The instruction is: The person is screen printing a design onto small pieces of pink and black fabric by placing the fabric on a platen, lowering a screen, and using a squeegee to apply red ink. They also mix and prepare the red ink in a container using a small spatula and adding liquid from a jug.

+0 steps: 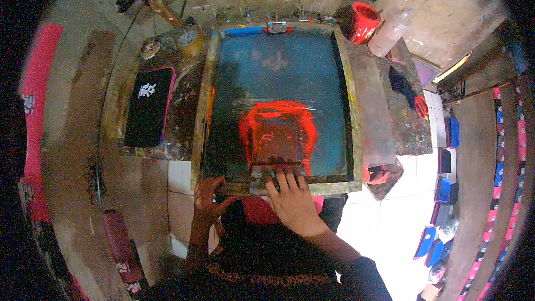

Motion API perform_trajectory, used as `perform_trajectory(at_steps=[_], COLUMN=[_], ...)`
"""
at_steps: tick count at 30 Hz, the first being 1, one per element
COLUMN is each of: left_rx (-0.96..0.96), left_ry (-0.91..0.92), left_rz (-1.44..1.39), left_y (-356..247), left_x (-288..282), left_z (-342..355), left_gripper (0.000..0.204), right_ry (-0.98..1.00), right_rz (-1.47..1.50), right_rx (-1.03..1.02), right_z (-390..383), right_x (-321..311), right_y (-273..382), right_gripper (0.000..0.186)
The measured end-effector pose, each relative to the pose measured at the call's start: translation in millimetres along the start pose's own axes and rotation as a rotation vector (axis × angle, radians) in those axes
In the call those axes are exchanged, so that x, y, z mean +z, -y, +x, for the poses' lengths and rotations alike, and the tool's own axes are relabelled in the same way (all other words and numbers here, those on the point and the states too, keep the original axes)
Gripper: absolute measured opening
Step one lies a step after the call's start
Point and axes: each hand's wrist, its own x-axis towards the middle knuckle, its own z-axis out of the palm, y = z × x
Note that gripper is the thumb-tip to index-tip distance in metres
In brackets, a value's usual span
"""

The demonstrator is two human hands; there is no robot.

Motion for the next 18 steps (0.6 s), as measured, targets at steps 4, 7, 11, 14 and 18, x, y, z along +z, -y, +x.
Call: perform_trajectory(at_steps=[4,7,11,14,18], left_rx=[0.083,0.283,0.391,0.405,0.196], left_ry=[0.005,-0.089,-0.57,-0.616,-0.163], left_rz=[0.003,0.099,0.45,0.204,0.061], left_y=[-2,-37,-88,-72,0], left_x=[-22,-74,-117,-76,38], left_z=[12,61,122,136,144], left_gripper=[0.061,0.057,0.051,0.045,0.042], right_ry=[-0.023,-0.23,-0.516,-0.609,-0.332], right_rz=[0.031,-0.166,-0.146,-0.125,0.023], right_rx=[0.025,-0.066,-0.126,-0.225,-0.161], right_z=[2,12,74,122,141], right_x=[-59,-92,-174,-242,-347], right_y=[17,10,-11,-33,-19], right_gripper=[0.062,0.074,0.073,0.063,0.068])
